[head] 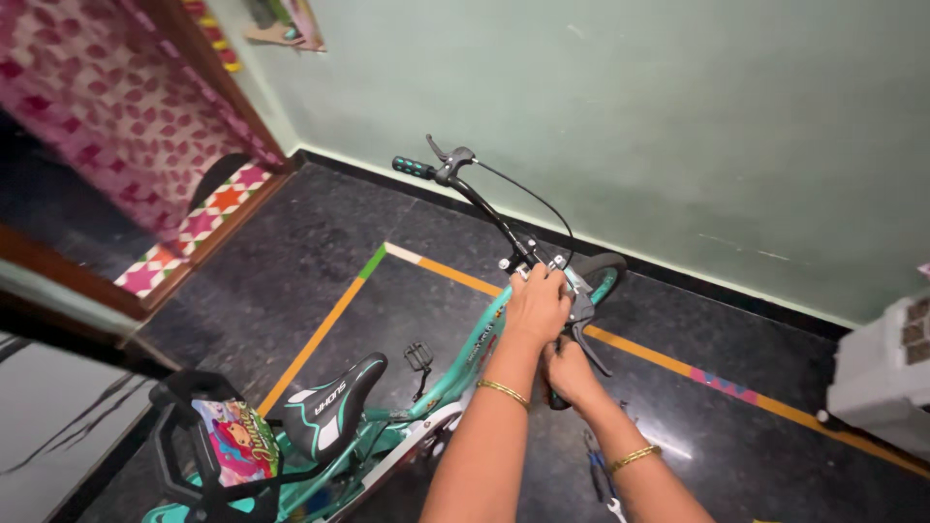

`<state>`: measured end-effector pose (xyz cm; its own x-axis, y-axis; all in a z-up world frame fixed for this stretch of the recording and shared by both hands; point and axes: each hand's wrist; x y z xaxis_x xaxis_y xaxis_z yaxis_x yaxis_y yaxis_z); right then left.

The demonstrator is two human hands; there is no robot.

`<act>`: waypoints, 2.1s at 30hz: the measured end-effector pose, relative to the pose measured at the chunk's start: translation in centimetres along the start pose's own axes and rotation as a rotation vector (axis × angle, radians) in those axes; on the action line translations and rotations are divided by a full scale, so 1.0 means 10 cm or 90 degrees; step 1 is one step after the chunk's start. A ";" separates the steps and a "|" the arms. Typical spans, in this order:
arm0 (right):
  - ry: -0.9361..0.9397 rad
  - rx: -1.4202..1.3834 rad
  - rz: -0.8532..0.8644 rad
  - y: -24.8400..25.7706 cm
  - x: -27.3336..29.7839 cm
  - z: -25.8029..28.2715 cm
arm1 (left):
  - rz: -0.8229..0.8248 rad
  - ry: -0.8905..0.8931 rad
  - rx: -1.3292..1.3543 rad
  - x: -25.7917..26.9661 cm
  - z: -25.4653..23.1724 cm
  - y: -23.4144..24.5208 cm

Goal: The person uses pliers and a wrench to tighten the pedal on a teal bicycle. They then move the bicycle upright and use a floor pump to inflate the rear tire.

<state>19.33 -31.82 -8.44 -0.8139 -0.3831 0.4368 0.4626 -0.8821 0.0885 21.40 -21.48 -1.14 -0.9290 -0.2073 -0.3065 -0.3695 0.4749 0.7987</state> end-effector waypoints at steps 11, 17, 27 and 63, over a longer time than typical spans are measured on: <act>-0.021 0.085 0.160 -1.26 0.61 0.24 | -0.085 -0.008 -0.037 0.81 0.93 1.00; -0.062 0.195 0.226 -1.40 1.15 0.56 | -0.075 0.105 -0.050 1.31 0.99 1.40; 0.308 0.452 0.227 -1.46 1.45 0.69 | -0.224 0.201 -0.016 1.85 1.10 1.62; 0.242 0.882 -0.065 -2.10 0.98 1.25 | -0.227 0.707 -0.532 4.60 3.49 4.82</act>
<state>6.05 -13.63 5.17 -0.8043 -0.5789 0.1337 0.1798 -0.0227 0.9834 -39.79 21.69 5.21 -0.1510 -0.9397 -0.3070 -0.0940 -0.2955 0.9507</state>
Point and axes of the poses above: each hand's wrist, its own x-axis away from the middle knuckle, its own y-axis out of the back of the hand, z = x × y, and after that the axes turned 5 degrees about -y, right-handed
